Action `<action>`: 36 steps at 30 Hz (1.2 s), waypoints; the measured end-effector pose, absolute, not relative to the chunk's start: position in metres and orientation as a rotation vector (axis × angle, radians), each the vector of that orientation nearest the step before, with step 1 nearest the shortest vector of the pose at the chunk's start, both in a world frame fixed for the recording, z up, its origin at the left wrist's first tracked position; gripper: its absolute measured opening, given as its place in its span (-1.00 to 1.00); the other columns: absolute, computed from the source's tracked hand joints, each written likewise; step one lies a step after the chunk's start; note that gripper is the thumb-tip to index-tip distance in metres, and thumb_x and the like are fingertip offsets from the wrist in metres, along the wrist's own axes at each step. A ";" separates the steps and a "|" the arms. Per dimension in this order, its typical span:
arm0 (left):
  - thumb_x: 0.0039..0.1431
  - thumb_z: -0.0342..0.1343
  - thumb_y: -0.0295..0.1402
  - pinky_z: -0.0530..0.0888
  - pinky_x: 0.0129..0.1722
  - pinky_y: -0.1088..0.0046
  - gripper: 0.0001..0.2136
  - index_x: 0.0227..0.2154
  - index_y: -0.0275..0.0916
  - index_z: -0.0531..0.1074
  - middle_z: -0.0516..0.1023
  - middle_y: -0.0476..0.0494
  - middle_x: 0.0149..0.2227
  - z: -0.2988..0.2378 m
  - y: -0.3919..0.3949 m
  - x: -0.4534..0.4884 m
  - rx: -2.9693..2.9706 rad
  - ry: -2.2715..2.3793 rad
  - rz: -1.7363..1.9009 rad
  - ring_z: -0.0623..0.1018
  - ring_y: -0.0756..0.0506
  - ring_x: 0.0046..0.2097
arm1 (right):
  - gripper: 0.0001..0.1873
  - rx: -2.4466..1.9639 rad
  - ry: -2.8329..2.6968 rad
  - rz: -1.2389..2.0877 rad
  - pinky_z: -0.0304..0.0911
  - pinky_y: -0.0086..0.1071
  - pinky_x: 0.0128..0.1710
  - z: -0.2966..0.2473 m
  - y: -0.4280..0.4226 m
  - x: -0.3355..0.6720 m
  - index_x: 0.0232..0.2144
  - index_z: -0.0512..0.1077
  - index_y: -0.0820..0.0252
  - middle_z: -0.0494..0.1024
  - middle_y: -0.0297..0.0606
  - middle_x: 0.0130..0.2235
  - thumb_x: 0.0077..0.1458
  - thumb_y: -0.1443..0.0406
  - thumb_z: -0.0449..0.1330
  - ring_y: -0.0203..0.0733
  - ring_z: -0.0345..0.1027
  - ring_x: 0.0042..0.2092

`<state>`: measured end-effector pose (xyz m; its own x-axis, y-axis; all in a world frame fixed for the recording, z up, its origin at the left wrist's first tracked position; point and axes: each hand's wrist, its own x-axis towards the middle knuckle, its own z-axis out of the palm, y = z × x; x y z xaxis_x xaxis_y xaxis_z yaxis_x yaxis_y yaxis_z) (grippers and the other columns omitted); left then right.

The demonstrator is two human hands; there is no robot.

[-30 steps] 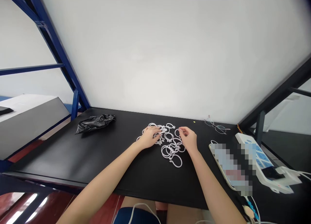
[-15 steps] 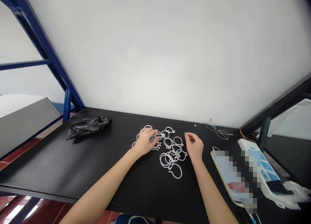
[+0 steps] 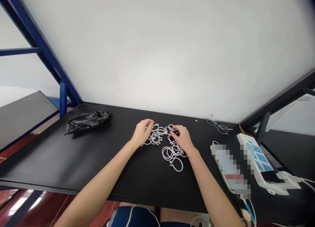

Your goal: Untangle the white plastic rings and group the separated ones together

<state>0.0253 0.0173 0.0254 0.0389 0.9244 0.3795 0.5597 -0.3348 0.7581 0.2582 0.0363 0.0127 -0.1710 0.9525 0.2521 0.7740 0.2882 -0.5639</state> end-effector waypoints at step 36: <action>0.28 -0.03 -0.37 0.30 -0.15 0.32 -0.82 -0.28 -0.21 0.49 0.50 -0.08 -0.39 0.014 0.008 0.036 2.556 1.274 1.037 0.44 -0.08 -0.27 | -0.95 -1.363 -1.625 0.580 0.41 -0.29 -0.28 0.008 0.031 0.263 -0.49 0.46 0.16 0.54 -0.29 -0.44 -0.13 0.34 0.24 -0.19 0.45 -0.38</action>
<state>0.0361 0.0079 0.0144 0.4171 0.7387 0.5295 0.6684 -0.6441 0.3720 0.2633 0.0315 0.0082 0.0228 0.9408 0.3383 0.5137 0.2793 -0.8112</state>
